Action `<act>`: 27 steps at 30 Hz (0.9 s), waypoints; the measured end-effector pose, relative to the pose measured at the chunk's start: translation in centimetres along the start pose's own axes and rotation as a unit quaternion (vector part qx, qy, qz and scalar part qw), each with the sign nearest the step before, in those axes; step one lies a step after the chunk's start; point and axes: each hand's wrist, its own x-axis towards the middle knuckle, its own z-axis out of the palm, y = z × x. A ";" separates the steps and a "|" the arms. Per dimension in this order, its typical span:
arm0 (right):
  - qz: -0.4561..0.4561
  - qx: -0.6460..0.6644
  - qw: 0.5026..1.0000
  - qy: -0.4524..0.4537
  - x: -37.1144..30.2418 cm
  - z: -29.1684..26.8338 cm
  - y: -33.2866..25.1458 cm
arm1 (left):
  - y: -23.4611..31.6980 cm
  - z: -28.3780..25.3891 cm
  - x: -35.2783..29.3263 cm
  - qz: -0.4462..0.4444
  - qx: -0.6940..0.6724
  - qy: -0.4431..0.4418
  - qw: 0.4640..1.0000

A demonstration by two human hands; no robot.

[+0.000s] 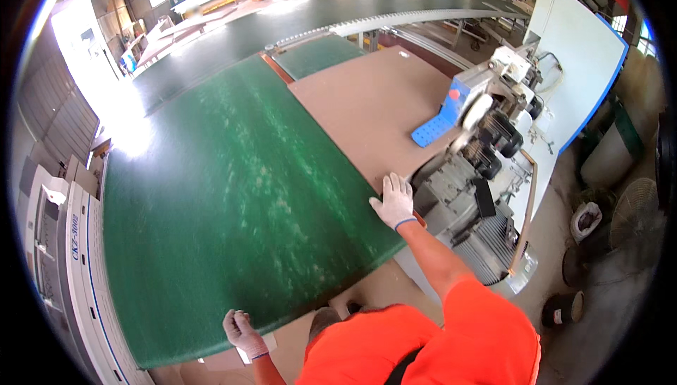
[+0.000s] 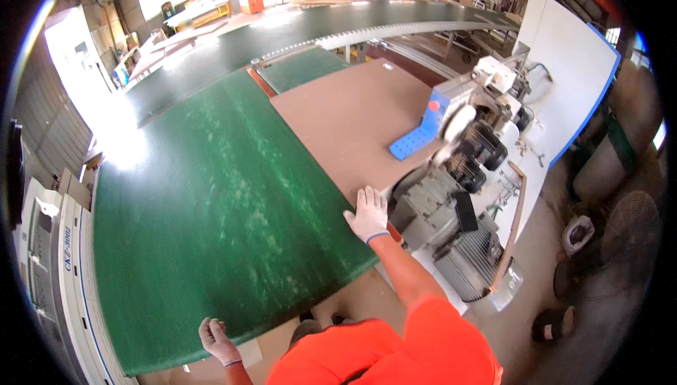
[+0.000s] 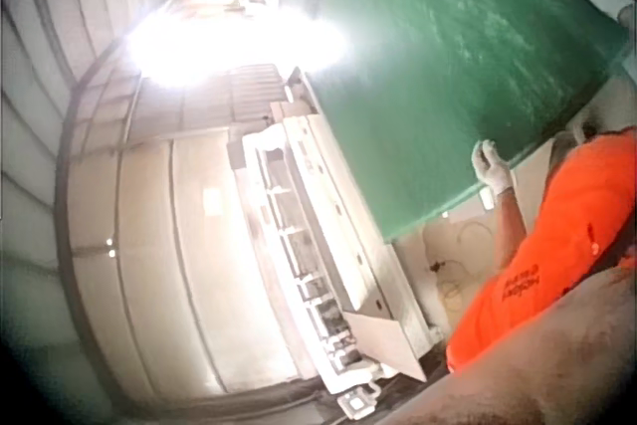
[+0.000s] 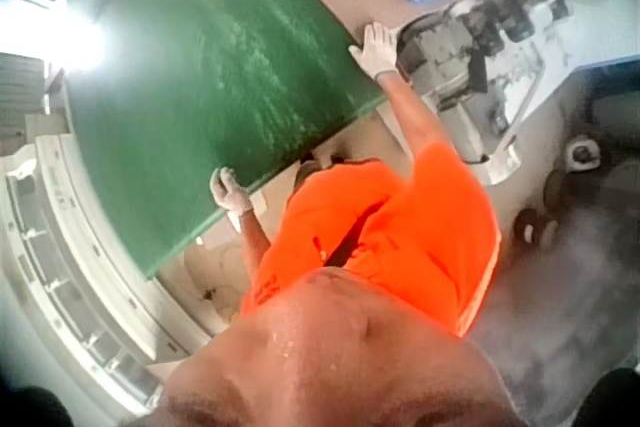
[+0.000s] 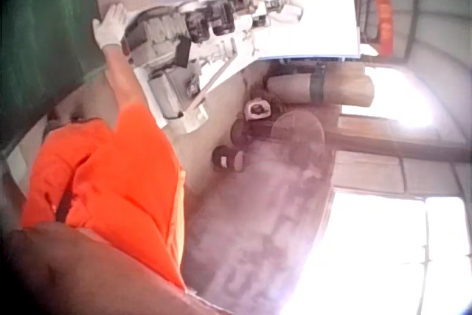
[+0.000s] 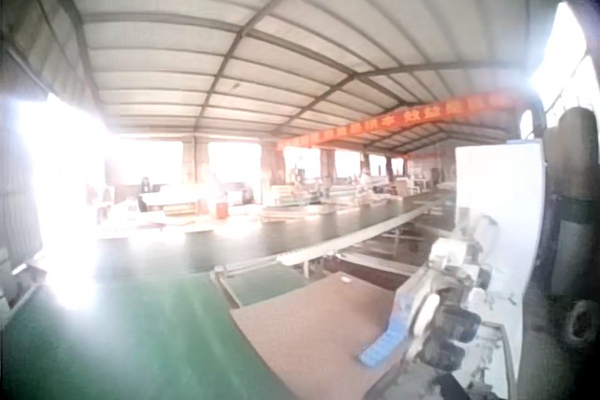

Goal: The person handles large rectangular wood panels in a workshop, moving them from a conveyor belt to a stack on the floor. They also use a handheld tool to scrape or clean the surface of a panel on a machine table.

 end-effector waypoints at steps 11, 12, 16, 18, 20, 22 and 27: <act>-0.076 -0.030 0.997 0.003 -0.7 2.4 -9.0 | 2.1 14.9 13.1 0.100 0.079 -0.243 0.962; -0.070 -0.028 0.997 -0.010 -1.1 2.7 -9.4 | 1.9 16.7 14.7 0.146 0.090 -0.256 0.951; -0.072 0.010 0.996 -0.054 -1.9 2.0 -13.7 | 3.5 24.5 21.9 0.267 0.120 -0.311 0.904; -0.086 0.002 0.995 -0.051 -2.5 2.3 -15.3 | 3.4 29.4 26.0 0.276 0.145 -0.338 0.888; -0.081 0.002 0.995 -0.066 -3.1 2.1 -16.5 | 3.5 35.0 29.7 0.367 0.224 -0.358 0.829; -0.077 0.008 0.992 -0.096 -3.7 1.5 -18.4 | 2.2 39.8 33.6 0.391 0.244 -0.367 0.808; -0.123 0.031 0.983 -0.129 -4.8 2.4 -21.8 | -2.9 48.7 43.9 0.410 0.376 -0.303 0.774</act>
